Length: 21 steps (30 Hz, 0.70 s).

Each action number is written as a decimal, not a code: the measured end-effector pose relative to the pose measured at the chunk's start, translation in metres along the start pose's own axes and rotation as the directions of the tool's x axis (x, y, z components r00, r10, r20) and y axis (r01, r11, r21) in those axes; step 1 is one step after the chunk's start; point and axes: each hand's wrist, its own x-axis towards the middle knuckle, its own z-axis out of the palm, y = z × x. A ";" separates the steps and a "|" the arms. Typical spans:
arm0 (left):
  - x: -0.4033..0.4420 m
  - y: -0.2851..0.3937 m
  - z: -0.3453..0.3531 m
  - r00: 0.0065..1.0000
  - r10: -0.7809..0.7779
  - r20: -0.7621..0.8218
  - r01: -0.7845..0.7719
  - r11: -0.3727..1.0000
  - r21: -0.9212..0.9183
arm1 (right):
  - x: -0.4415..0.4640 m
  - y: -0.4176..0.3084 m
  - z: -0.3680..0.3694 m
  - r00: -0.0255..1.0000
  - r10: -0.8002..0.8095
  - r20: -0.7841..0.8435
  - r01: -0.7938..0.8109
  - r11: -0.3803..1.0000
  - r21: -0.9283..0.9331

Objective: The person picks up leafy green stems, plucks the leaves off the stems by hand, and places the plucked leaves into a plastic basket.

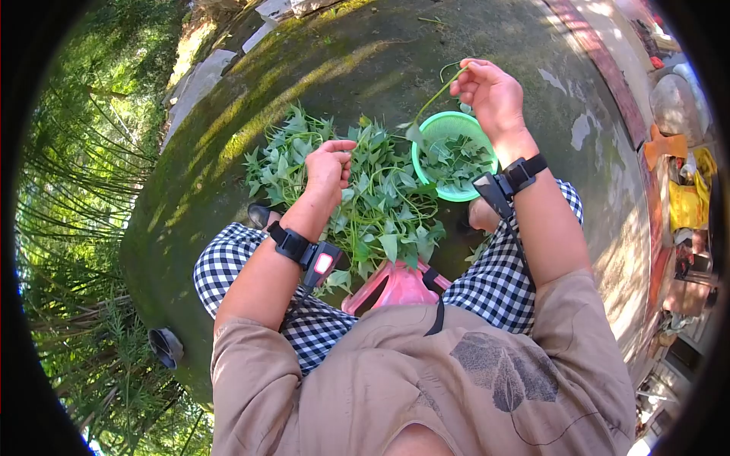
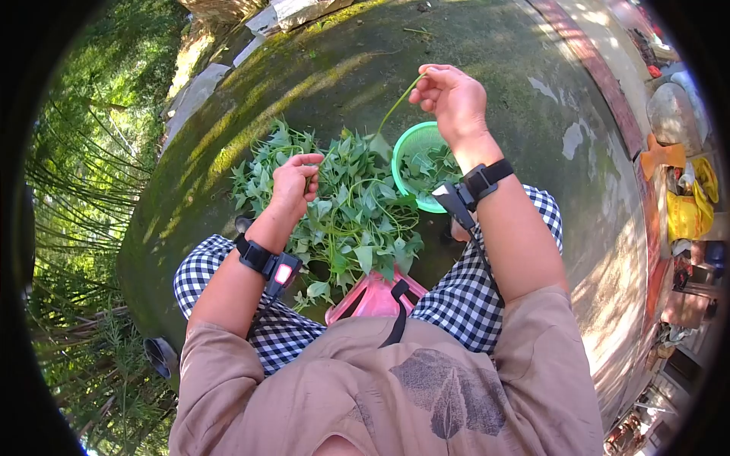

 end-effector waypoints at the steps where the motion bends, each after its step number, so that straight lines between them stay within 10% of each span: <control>1: 0.002 -0.002 -0.003 0.999 -0.036 -0.030 0.036 0.999 0.001 | 0.003 -0.005 -0.007 1.000 0.003 0.017 -0.004 0.997 0.071; 6: 0.011 -0.008 -0.008 0.973 -0.226 -0.053 0.223 0.973 -0.067 | 0.007 -0.005 -0.019 0.991 0.112 0.075 -0.125 0.976 0.181; 16: -0.017 0.012 0.024 0.864 -0.040 0.501 0.092 0.993 -0.080 | -0.016 0.048 0.027 0.873 0.454 0.180 -0.462 0.887 0.004; 19: -0.013 0.009 0.022 0.902 -0.010 0.432 0.031 0.999 -0.040 | -0.023 0.044 0.039 0.972 0.227 -0.066 -0.231 0.844 -0.484; 21: -0.011 0.008 0.017 0.920 -0.018 0.393 0.000 0.999 0.047 | -0.027 0.050 0.042 0.892 -0.344 0.293 0.420 0.395 -0.817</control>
